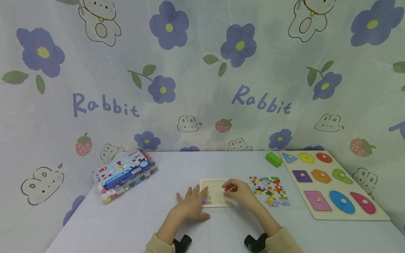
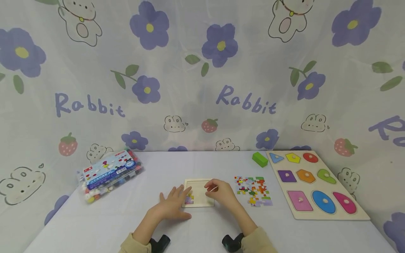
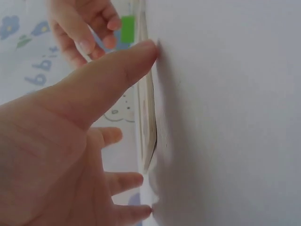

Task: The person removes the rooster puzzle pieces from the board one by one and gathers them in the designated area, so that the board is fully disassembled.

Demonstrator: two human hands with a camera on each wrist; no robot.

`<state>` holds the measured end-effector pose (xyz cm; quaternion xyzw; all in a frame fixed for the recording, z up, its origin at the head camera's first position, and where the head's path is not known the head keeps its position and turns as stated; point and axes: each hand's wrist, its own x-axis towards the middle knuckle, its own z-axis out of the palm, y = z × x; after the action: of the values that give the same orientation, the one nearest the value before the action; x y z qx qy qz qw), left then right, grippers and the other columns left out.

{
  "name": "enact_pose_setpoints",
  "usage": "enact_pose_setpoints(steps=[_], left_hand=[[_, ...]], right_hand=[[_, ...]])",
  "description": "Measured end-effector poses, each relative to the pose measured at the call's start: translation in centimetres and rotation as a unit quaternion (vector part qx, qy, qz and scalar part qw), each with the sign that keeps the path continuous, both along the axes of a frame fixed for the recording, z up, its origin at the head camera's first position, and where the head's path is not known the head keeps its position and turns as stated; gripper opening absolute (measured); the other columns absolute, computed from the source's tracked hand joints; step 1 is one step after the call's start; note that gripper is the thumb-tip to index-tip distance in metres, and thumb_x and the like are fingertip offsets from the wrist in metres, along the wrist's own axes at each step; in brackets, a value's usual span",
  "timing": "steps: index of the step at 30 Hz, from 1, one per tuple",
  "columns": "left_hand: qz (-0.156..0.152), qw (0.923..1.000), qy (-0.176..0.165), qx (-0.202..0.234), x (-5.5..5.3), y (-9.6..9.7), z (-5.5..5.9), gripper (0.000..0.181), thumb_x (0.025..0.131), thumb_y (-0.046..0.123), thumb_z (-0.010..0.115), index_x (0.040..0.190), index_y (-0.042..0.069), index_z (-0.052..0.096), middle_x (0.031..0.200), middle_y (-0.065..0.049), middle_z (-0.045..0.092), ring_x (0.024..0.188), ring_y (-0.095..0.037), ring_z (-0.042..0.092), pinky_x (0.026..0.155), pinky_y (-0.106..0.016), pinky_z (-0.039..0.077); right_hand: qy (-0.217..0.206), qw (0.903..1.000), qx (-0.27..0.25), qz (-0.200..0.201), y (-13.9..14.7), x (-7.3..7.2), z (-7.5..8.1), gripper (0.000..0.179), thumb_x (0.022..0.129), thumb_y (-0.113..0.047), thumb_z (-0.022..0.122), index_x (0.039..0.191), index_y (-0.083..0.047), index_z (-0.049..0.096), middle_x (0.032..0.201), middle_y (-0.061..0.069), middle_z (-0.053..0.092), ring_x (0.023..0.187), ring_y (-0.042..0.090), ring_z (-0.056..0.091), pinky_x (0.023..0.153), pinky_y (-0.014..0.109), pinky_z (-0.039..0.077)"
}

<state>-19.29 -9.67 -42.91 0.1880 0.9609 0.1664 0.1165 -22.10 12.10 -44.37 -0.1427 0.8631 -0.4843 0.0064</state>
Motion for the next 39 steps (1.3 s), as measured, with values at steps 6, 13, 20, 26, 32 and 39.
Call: enact_pose_setpoints(steps=[6, 13, 20, 26, 32, 39], left_hand=[[0.034, 0.9993, 0.004, -0.011, -0.1, -0.4, -0.2, 0.084, 0.075, 0.046, 0.071, 0.141, 0.01, 0.036, 0.146, -0.024, 0.027, 0.132, -0.05, 0.021, 0.09, -0.078, 0.012], [0.041, 0.9989, 0.003, -0.021, -0.5, -0.9, -0.7, 0.077, 0.074, 0.045, 0.072, 0.136, 0.009, 0.044, 0.144, -0.024, 0.031, 0.131, -0.05, 0.023, 0.089, -0.078, 0.015], [0.036, 0.999, 0.008, -0.024, -0.4, -0.8, -0.5, 0.077, 0.073, 0.045, 0.073, 0.136, 0.01, 0.046, 0.142, -0.023, 0.034, 0.13, -0.05, 0.026, 0.087, -0.078, 0.019], [0.033, 0.9991, 0.01, -0.025, -0.3, -0.6, -0.2, 0.076, 0.073, 0.044, 0.073, 0.135, 0.009, 0.046, 0.142, -0.023, 0.034, 0.13, -0.05, 0.026, 0.087, -0.079, 0.018], [0.035, 0.9989, 0.012, -0.028, -0.4, -0.6, -0.3, 0.076, 0.073, 0.044, 0.073, 0.135, 0.009, 0.046, 0.142, -0.023, 0.033, 0.13, -0.05, 0.025, 0.087, -0.079, 0.018], [0.038, 0.9989, 0.006, -0.027, -0.4, -0.5, 0.0, 0.076, 0.074, 0.044, 0.073, 0.135, 0.009, 0.046, 0.143, -0.023, 0.033, 0.131, -0.05, 0.024, 0.088, -0.078, 0.017]], right_hand=[[-0.006, 0.9993, 0.027, 0.026, -1.4, 0.3, -0.3, 0.014, 0.079, -0.007, 0.069, 0.092, -0.007, 0.065, 0.083, -0.002, 0.063, 0.075, 0.012, 0.056, 0.067, 0.025, 0.047], [-0.001, 0.9936, 0.092, 0.066, -3.2, 0.6, -0.1, 0.017, 0.077, -0.007, 0.07, 0.094, -0.008, 0.066, 0.083, -0.002, 0.06, 0.074, 0.012, 0.053, 0.065, 0.027, 0.044], [-0.009, 0.9879, 0.126, 0.09, -4.9, 0.7, 0.0, 0.034, 0.072, -0.008, 0.074, 0.104, -0.003, 0.065, 0.086, 0.003, 0.058, 0.076, 0.014, 0.051, 0.065, 0.03, 0.042], [-0.002, 0.9848, 0.154, 0.081, -5.6, 1.0, -0.1, 0.024, 0.072, -0.012, 0.076, 0.093, -0.007, 0.067, 0.085, 0.001, 0.05, 0.075, 0.013, 0.046, 0.064, 0.028, 0.039], [-0.001, 0.9845, 0.159, 0.074, -5.9, 1.0, -0.1, 0.02, 0.072, -0.01, 0.076, 0.089, -0.009, 0.066, 0.084, -0.001, 0.05, 0.073, 0.011, 0.045, 0.063, 0.027, 0.039], [0.0, 0.9795, 0.197, 0.041, -6.1, 0.9, -0.2, 0.037, 0.07, -0.016, 0.078, 0.102, -0.005, 0.064, 0.083, -0.001, 0.048, 0.071, 0.011, 0.045, 0.061, 0.027, 0.04]])
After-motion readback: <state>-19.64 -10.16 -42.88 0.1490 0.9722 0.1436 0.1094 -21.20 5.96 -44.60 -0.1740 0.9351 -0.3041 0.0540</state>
